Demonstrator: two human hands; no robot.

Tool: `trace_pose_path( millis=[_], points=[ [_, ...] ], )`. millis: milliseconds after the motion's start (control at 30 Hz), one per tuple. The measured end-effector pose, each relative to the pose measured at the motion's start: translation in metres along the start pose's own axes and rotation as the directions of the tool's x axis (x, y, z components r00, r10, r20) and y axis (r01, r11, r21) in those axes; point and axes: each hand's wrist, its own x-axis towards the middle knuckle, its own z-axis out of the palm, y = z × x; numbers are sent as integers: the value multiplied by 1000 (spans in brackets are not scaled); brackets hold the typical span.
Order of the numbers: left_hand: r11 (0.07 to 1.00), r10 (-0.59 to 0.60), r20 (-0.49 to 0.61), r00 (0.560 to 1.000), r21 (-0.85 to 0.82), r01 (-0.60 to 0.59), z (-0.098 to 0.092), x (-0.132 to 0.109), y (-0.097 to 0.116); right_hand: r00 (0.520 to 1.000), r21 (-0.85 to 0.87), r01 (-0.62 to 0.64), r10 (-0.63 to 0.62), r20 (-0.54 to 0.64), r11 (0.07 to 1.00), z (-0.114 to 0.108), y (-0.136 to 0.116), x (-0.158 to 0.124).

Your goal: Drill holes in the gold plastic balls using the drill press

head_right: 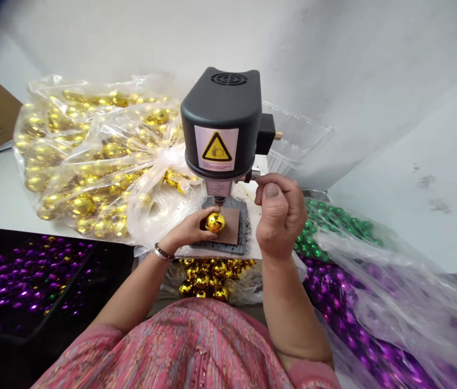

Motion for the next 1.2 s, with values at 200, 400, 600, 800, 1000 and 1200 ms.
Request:
trace_pose_path(
  millis=[200,400,600,800,1000,1200],
  points=[
    [983,-73,-29,997,-173,67,-38,-23,-14,1000,36,11,-10,-26,999,-1,5,-5],
    [918,-303,-597,742,26,396,-65,21,-49,999,17,9,-8,-37,1000,-2,8,-7],
    [868,-303,-535,789,185,460,-60,57,-60,1000,6,19,-19,-4,1000,-4,6,-9],
    [879,-334,-525,783,125,459,-54,32,-43,1000,34,4,-4,5,999,-5,7,-10],
    [820,-252,-143,957,-556,133,-47,-36,-13,1000,36,6,-5,-11,999,-3,8,-12],
    [518,-112,178,978,-829,210,-12,-44,-4,1000,2,25,-25,2,1000,-3,7,-11]
  ],
)
